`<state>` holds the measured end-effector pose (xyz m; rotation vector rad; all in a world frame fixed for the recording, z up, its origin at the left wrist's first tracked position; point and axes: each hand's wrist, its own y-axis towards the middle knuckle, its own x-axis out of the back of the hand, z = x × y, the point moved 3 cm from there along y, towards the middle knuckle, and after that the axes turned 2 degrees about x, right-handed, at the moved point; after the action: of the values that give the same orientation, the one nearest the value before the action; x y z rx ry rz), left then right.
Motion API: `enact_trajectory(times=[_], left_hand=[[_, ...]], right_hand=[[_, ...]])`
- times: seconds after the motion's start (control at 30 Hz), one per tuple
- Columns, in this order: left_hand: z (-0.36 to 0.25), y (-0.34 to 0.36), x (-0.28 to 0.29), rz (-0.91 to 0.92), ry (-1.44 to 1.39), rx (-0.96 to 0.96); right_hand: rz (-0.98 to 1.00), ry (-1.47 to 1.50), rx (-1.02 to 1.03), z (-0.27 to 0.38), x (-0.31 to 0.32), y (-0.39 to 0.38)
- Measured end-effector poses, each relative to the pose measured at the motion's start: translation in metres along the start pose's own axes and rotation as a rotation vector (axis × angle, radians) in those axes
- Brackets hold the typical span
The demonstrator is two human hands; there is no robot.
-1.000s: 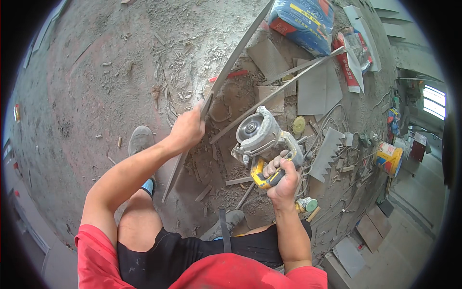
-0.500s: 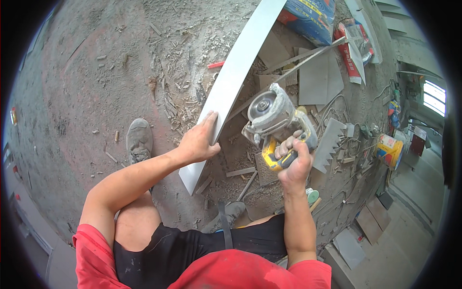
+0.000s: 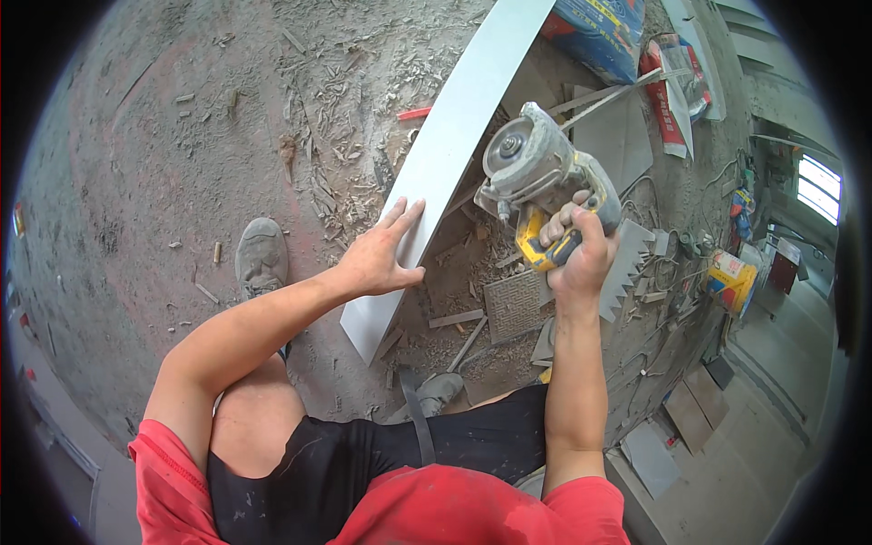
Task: The person cuts a tile along its edge using a handheld tile saw.
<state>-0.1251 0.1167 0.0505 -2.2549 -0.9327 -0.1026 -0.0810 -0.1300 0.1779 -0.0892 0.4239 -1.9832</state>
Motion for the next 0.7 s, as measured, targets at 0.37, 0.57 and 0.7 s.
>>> enact_trajectory(times=[0.37, 0.57, 0.7], left_hand=[[0.002, 0.002, -0.003, -0.034, 0.006, -0.034], [0.002, 0.002, -0.005, -0.046, 0.038, -0.046], [0.002, 0.003, -0.005, -0.044, 0.038, -0.043]], right_hand=[[0.014, -0.025, 0.002, -0.003, -0.010, 0.016], [0.029, -0.033, 0.001, -0.004, -0.014, 0.017], [0.042, -0.053, 0.006, -0.005, -0.016, 0.017]])
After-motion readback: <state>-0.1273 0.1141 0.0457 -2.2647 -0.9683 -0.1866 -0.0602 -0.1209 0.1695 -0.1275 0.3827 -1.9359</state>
